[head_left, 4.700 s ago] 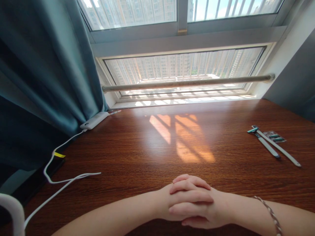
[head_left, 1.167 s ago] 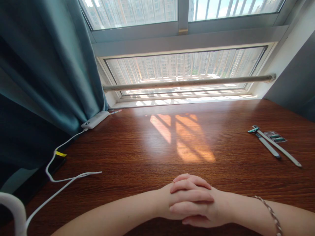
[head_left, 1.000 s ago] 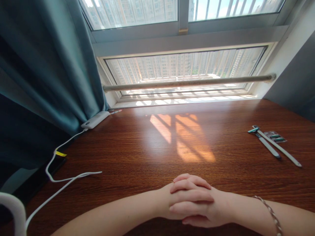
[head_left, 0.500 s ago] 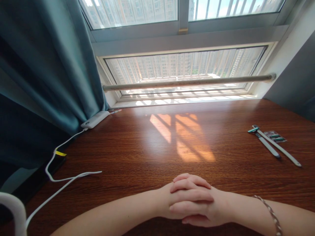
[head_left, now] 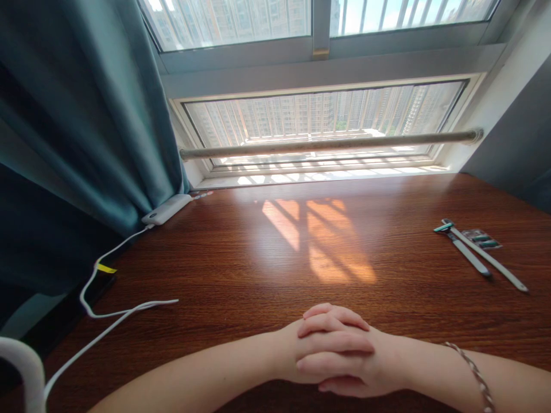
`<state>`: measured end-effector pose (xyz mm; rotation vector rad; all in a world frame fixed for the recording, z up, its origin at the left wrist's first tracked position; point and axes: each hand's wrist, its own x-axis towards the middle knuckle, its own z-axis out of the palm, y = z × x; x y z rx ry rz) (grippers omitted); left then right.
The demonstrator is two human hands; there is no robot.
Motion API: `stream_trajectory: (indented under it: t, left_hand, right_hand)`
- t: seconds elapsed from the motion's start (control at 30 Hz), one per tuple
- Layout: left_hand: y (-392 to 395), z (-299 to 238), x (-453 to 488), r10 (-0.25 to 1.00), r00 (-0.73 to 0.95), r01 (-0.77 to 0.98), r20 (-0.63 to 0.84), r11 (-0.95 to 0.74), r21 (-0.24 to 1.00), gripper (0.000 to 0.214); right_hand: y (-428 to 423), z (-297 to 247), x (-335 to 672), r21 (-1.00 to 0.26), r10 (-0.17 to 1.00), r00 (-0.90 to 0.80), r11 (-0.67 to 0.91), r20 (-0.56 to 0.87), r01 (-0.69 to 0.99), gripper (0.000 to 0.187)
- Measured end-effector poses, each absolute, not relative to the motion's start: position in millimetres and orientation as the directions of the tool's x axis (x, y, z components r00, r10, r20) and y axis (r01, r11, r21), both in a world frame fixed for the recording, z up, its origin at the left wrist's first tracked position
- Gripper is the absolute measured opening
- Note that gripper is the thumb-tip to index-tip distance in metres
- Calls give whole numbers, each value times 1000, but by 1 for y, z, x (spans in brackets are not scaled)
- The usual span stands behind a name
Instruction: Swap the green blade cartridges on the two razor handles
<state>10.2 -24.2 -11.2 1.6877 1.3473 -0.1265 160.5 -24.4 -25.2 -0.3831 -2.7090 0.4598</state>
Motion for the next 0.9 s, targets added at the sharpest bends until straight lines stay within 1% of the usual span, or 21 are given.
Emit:
stream_trajectory:
  t: [0.07,0.2,0.33,0.43,0.6,0.77,0.9]
  left_hand:
    - [-24,-14,12,710,396,794,-583,54,605,35]
    - [-25,-14,15,681,463,754,-567,34,656,40]
    - [-24,-13,18,684,468,730,-559,57,681,36]
    - [-25,-18,23,718,401,750,-569,99,654,32]
    - [-26,-28,16,771,250,811,-586,164,562,25]
    - [-27,-30,17,773,238,803,-589,185,567,32]
    - [-30,-32,29,831,79,799,-550,277,533,35]
  right_hand:
    - [-24,-25,161,-361,320,-896,911,308,202,35]
    - [-25,-26,162,-357,323,-894,911,310,205,36]
    - [-25,-27,163,-352,315,-896,915,313,199,36]
    - [-25,-27,163,-355,322,-892,913,318,203,37]
    - [-25,-26,162,-350,313,-893,916,322,195,36]
    - [-25,-27,162,-368,326,-891,908,316,201,36]
    - [-25,-29,162,-386,338,-889,899,308,208,36]
